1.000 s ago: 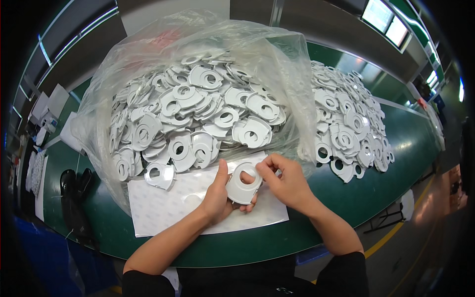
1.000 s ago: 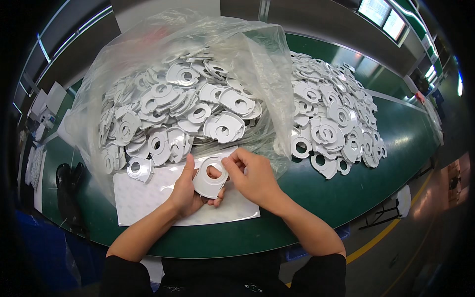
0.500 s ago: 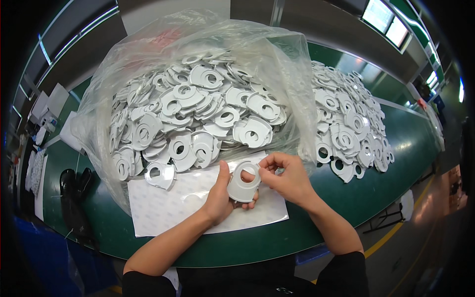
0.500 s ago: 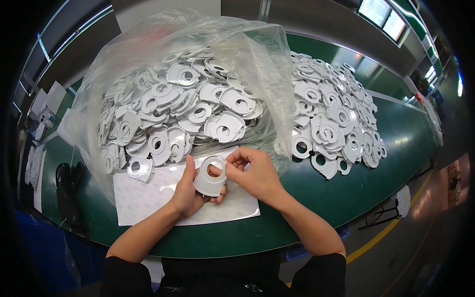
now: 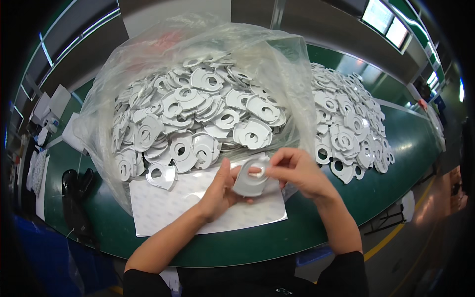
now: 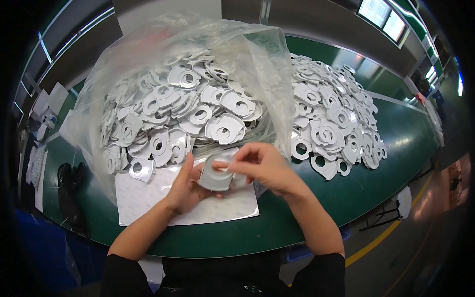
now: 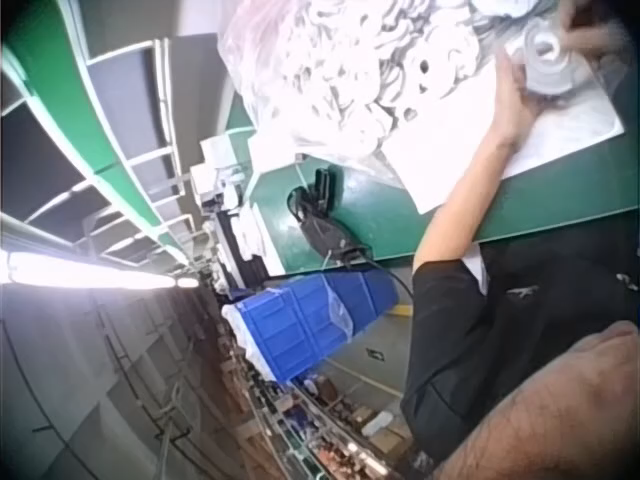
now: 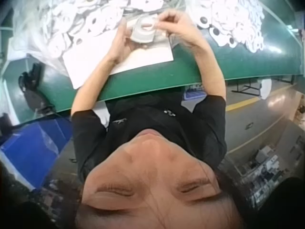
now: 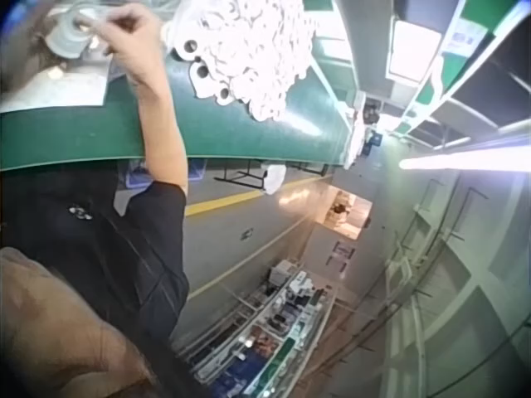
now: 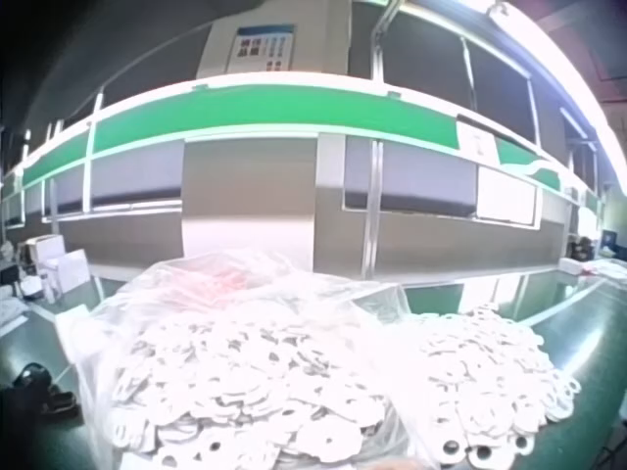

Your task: Applying circular adhesive stickers onto white plastic light fixture components at an assembly station.

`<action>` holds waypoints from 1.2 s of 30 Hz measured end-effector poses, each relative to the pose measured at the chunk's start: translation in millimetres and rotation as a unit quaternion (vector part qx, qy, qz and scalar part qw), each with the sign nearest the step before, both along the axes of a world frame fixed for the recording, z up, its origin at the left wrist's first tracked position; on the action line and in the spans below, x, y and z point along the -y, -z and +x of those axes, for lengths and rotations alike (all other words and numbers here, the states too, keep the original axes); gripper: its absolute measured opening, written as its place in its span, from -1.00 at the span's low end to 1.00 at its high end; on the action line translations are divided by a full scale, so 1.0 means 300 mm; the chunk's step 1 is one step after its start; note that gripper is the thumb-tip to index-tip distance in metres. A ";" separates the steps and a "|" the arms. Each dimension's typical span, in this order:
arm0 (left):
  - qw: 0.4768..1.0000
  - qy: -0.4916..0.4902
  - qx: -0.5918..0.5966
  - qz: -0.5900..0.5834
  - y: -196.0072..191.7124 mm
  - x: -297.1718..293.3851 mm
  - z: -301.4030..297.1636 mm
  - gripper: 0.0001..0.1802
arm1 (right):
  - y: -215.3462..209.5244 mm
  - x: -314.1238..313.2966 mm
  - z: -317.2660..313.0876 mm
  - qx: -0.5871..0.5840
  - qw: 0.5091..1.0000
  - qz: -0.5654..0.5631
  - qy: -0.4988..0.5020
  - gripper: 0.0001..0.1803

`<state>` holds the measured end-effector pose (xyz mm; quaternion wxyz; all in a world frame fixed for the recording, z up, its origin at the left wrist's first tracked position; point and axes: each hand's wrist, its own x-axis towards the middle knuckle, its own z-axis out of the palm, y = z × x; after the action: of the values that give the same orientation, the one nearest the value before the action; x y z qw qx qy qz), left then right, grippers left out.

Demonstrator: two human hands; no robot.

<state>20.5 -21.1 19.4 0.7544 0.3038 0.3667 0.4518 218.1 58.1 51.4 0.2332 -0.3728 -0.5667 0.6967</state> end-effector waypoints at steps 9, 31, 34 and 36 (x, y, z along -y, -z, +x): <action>0.476 -0.056 -0.679 0.556 -0.137 -0.150 -0.016 -0.61 | -0.020 -0.167 0.194 -0.320 0.884 -0.025 0.339 -0.75; 0.885 -0.081 -0.320 0.329 -0.175 -0.094 -0.038 -0.77 | 0.016 0.005 0.006 0.334 0.809 0.450 -0.179 -0.66; 0.995 -0.062 0.043 0.071 -0.125 -0.036 -0.008 -0.54 | 0.006 -0.004 0.001 0.347 0.808 0.428 -0.209 -0.65; 0.971 -0.100 0.214 -0.035 -0.112 -0.022 0.021 -0.38 | 0.020 0.000 0.003 0.345 0.797 0.454 -0.198 -0.63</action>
<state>26.9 -14.4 52.8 0.7763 0.1350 0.2414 0.5664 219.1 58.2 45.5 0.0212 -0.3194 -0.9226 0.2151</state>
